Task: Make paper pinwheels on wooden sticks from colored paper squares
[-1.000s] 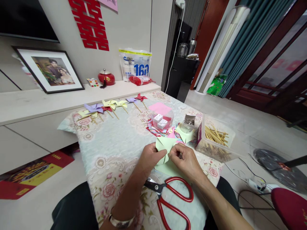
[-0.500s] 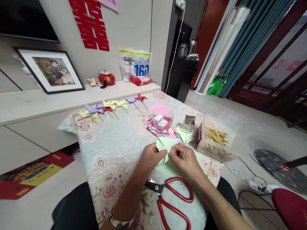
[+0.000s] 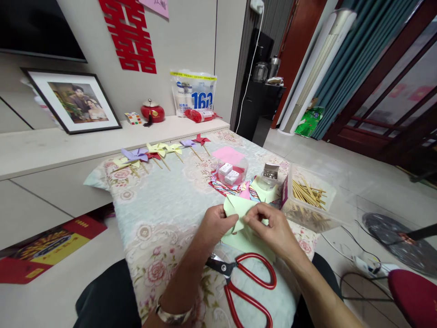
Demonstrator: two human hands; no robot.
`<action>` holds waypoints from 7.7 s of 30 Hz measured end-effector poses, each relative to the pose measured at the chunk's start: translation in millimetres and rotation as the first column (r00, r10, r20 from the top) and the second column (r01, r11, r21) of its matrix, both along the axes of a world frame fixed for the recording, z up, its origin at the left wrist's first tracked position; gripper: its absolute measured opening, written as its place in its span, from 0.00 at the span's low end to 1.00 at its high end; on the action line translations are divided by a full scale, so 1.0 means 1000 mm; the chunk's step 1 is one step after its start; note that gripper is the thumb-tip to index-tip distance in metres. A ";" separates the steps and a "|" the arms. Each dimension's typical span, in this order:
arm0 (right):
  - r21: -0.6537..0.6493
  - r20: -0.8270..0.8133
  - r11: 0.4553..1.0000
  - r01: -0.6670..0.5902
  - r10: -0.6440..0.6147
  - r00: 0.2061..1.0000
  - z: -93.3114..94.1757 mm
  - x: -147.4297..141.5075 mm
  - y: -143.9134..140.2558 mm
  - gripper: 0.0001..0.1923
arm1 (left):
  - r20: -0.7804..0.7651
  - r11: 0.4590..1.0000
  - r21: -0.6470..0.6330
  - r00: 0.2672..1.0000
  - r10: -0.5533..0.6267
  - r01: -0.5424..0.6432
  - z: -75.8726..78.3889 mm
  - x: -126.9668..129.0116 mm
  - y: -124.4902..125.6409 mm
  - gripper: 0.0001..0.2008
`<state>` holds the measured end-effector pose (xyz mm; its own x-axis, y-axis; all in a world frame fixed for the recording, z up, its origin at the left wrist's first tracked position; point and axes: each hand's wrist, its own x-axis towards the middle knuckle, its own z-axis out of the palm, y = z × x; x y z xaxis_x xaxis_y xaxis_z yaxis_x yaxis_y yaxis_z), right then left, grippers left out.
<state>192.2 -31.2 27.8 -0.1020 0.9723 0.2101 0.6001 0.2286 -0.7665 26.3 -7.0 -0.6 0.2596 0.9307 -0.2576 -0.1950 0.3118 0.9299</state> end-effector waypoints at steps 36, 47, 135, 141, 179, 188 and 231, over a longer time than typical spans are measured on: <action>-0.244 -0.158 0.934 -0.260 0.227 0.961 0.010 0.012 0.018 0.41 | 0.133 0.963 0.052 0.954 -0.268 0.263 -0.008 -0.007 -0.002 0.12; -0.200 -0.589 0.973 -0.115 -0.026 0.808 -0.007 -0.001 0.019 0.43 | 0.381 0.992 0.059 0.916 -0.125 0.111 -0.005 -0.009 0.000 0.21; -0.170 -0.025 0.984 -0.061 0.058 0.998 -0.014 -0.004 0.003 0.07 | 0.112 0.999 -0.008 0.992 -0.051 0.052 0.000 0.000 -0.003 0.16; -0.162 0.018 0.985 -0.051 0.055 0.998 -0.015 -0.004 0.004 0.06 | 0.079 0.998 -0.003 0.995 -0.064 0.064 -0.001 0.000 -0.004 0.16; -0.186 0.061 0.980 -0.065 0.078 0.995 -0.013 -0.002 0.007 0.07 | 0.077 0.998 -0.020 0.995 -0.060 0.062 0.000 -0.002 -0.003 0.15; -0.170 0.093 0.984 -0.054 0.071 0.993 -0.013 -0.003 0.006 0.06 | 0.031 0.998 -0.004 0.997 -0.067 0.068 -0.001 -0.002 -0.003 0.15; -0.311 0.225 0.882 -0.354 0.431 0.874 0.026 0.009 0.022 0.44 | -0.027 0.932 0.095 0.937 -0.349 0.350 -0.014 -0.011 -0.001 0.14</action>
